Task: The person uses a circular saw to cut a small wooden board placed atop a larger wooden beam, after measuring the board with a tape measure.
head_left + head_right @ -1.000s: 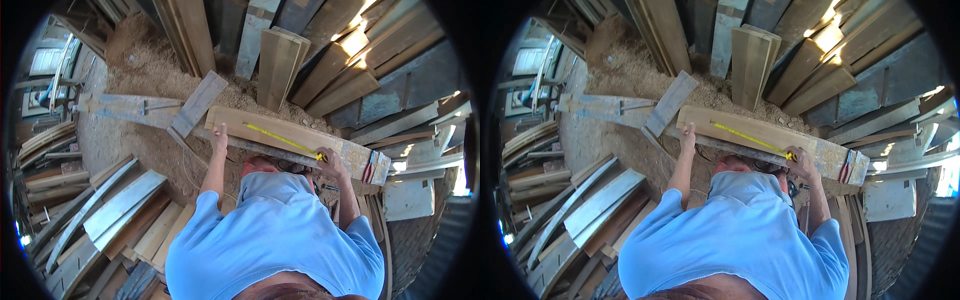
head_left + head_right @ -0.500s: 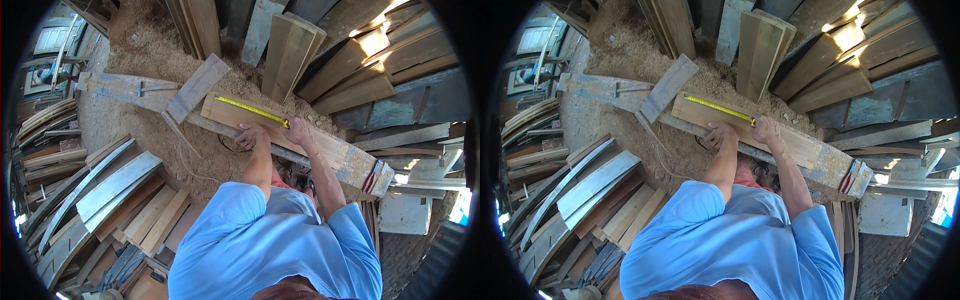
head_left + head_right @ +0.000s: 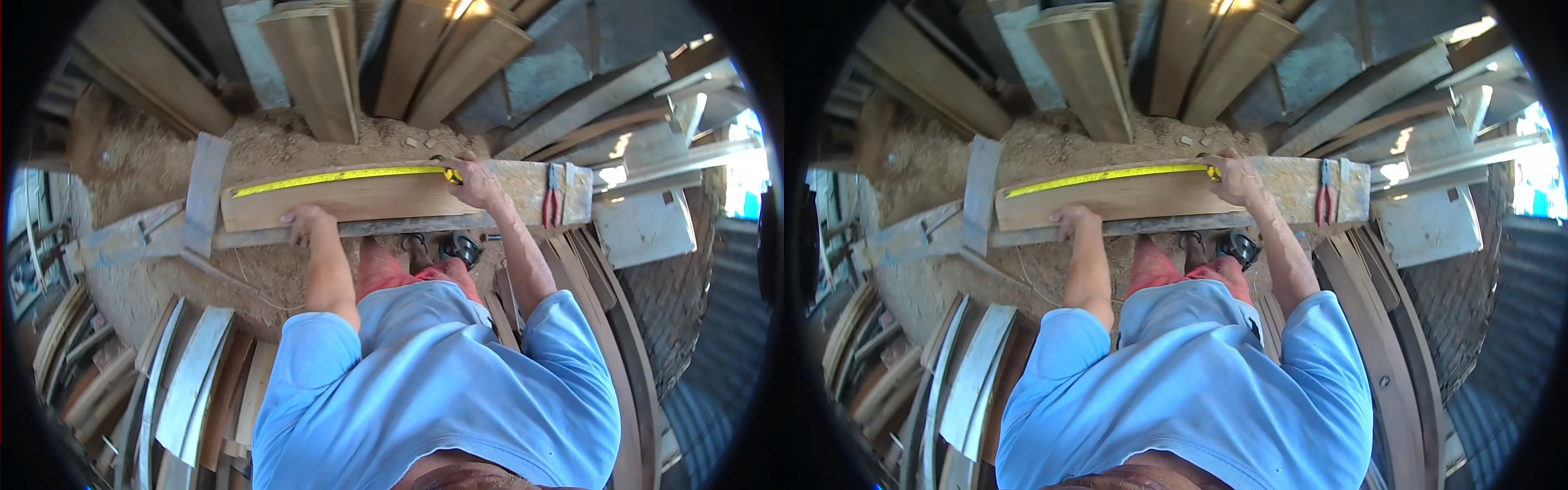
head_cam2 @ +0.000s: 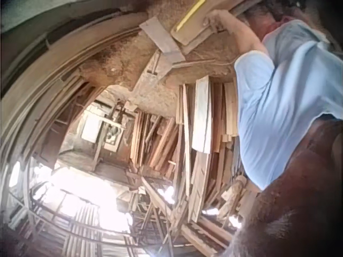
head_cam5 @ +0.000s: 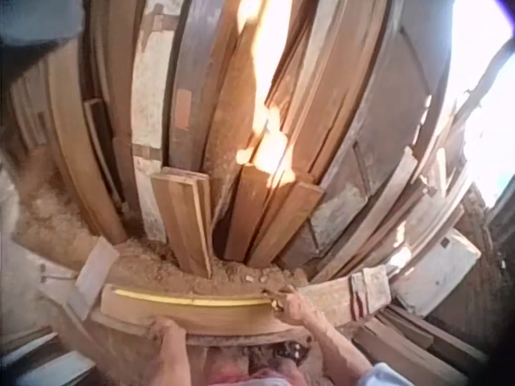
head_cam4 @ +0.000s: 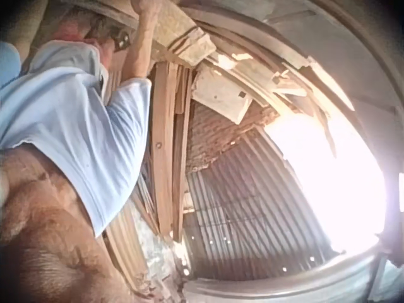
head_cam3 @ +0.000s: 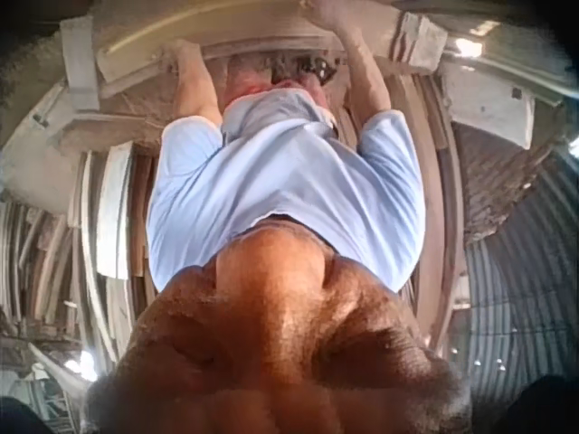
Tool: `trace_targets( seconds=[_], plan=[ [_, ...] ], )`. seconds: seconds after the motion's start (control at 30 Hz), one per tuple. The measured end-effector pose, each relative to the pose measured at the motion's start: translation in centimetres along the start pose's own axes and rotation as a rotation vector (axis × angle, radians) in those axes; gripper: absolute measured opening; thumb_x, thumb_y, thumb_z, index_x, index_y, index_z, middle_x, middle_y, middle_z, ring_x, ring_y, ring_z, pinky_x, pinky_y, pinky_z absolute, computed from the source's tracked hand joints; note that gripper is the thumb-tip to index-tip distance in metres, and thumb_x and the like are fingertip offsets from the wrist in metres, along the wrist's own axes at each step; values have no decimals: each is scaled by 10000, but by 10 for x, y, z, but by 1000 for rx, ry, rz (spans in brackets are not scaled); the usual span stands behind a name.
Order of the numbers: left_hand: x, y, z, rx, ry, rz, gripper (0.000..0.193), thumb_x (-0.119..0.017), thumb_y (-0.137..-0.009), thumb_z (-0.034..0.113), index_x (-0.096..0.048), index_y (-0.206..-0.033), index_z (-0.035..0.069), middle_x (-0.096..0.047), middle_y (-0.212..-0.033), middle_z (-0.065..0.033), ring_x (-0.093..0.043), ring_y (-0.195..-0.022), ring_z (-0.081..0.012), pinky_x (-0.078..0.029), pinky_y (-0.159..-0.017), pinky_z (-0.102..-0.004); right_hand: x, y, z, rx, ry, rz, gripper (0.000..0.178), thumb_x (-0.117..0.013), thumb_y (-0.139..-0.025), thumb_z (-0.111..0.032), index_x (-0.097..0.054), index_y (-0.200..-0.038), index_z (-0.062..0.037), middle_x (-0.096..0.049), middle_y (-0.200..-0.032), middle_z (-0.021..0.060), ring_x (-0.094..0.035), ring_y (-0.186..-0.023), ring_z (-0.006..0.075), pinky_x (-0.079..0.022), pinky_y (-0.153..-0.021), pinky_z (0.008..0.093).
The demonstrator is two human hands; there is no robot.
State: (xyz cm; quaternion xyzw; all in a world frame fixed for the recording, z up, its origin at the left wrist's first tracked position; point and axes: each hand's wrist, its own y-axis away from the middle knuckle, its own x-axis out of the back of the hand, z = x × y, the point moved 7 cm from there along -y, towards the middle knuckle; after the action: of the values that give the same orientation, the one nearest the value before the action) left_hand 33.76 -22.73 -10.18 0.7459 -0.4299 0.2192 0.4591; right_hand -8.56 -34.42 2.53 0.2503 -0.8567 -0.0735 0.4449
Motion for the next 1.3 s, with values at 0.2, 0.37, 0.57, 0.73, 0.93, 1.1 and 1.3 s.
trace_targets(
  seconds=[0.2, 0.37, 0.57, 0.73, 0.93, 1.1, 1.3],
  plan=[
    [-18, 6, 30, -410, -1285, -26, 694, -335, -1076, 567, -486, -1552, 84, -649, -1452, -129, -626, -1328, -325, -538, -1064, -618, 40, 44, 90, -97, -15, 64, 538, -737, -768, -105, -725, -1305, -133, -663, -1305, 198, -596, -1273, 382, -490, -1107, 447],
    [-12, 31, 34, -518, -1381, 76, 589, -400, -1087, 466, -542, -1538, 115, -705, -1388, -94, -670, -1274, -289, -566, -1013, -625, 40, 57, 113, -140, -38, 74, 532, -737, -782, -107, -731, -1311, -160, -653, -1325, 187, -577, -1295, 367, -466, -1129, 445],
    [-18, -11, 28, -503, -1134, 261, 608, -574, -1028, 384, -513, -1567, 109, -525, -1592, -107, -585, -1352, -385, -628, -816, -609, 31, 55, 114, -132, -75, 85, 538, -737, -785, -111, -724, -1320, -158, -618, -1372, 216, -571, -1294, 404, -454, -1135, 465],
    [-18, -1, 34, -443, -1171, 153, 666, -581, -1020, 376, -441, -1613, 107, -417, -1660, -135, -513, -1407, -438, -635, -744, -582, 27, 62, 123, -135, -90, 115, 552, -733, -779, -105, -716, -1327, -163, -608, -1385, 218, -563, -1304, 412, -450, -1140, 470],
    [-23, -35, 32, -425, -1143, 144, 675, -578, -1025, 365, -419, -1622, 94, -429, -1647, -158, -529, -1391, -437, -634, -737, -581, 29, 59, 115, -125, -79, 120, 582, -716, -772, -95, -698, -1350, -166, -585, -1413, 216, -549, -1313, 417, -451, -1136, 479],
    [-23, -17, 34, -469, -1220, 178, 656, -611, -1012, 363, -467, -1599, 109, -495, -1609, -116, -547, -1389, -380, -594, -900, -586, 27, 61, 117, -139, -67, 122, 587, -707, -784, -100, -685, -1365, -181, -578, -1426, 208, -540, -1318, 426, -451, -1137, 490],
    [-11, 20, 35, -515, -1353, 156, 609, -613, -1016, 351, -515, -1574, 129, -550, -1574, -61, -562, -1386, -327, -529, -1052, -599, 25, 64, 121, -135, -71, 148, 585, -705, -789, -106, -683, -1367, -195, -586, -1425, 201, -538, -1317, 425, -447, -1140, 490]
  ],
)
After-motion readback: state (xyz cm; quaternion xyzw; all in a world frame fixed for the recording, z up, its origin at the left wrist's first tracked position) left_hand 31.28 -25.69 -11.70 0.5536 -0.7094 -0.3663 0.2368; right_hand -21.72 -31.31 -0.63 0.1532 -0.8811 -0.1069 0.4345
